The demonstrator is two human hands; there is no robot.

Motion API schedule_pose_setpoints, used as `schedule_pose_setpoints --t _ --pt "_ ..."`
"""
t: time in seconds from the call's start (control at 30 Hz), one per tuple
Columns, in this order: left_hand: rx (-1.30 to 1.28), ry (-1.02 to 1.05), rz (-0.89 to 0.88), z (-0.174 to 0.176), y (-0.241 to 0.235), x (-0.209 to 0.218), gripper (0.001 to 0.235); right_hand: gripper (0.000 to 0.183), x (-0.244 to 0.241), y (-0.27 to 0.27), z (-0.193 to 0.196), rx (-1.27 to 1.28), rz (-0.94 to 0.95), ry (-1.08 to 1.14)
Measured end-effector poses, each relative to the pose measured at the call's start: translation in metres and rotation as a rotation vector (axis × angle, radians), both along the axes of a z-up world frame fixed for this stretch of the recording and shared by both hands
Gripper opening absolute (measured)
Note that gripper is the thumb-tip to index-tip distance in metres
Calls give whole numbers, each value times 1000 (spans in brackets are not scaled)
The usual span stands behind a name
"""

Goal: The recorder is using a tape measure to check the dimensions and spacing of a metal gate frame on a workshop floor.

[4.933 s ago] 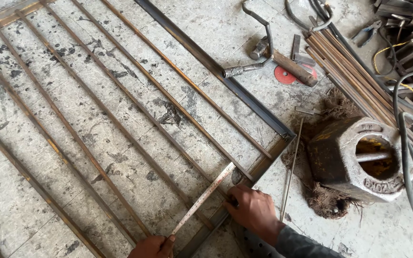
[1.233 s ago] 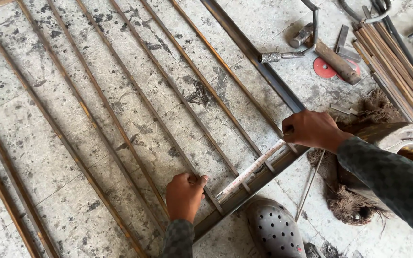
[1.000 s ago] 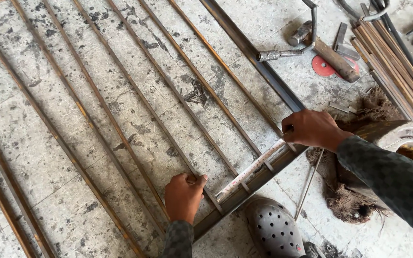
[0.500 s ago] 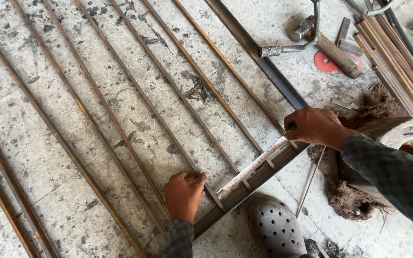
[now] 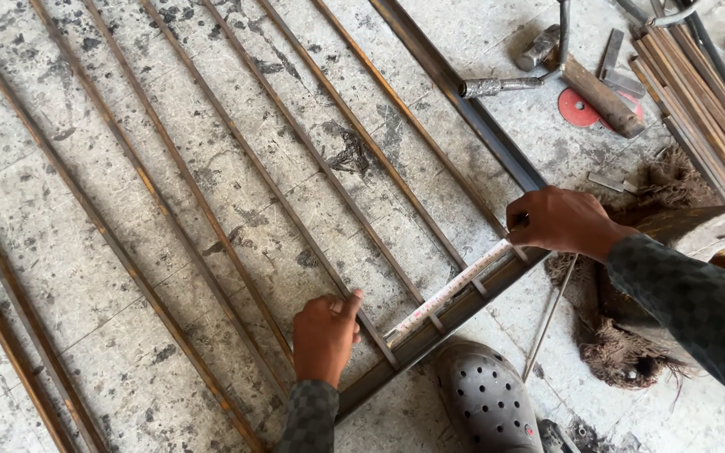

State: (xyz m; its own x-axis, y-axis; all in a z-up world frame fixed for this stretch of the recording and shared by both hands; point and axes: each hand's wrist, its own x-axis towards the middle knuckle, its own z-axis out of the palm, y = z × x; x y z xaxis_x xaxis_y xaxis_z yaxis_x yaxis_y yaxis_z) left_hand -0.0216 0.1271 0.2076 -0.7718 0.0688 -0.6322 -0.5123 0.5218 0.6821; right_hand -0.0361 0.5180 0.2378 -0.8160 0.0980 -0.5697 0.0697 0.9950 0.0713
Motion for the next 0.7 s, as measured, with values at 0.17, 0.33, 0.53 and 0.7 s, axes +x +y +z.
schedule_pose_setpoints --t 0.17,0.33,0.53,0.7 --pt "-199 284 -418 10 -29 -30 49 26 -10 13 16 -121 -62 -108" --pt "-294 384 -975 58 -90 -78 32 28 -12 -15 30 -296 -77 -68" --pt "-71 930 -1259 -18 -125 -60 40 30 -3 -95 37 -119 -133 -3" --pt "-47 671 -1248 -23 -127 -52 22 23 14 -66 -25 -139 9 76"
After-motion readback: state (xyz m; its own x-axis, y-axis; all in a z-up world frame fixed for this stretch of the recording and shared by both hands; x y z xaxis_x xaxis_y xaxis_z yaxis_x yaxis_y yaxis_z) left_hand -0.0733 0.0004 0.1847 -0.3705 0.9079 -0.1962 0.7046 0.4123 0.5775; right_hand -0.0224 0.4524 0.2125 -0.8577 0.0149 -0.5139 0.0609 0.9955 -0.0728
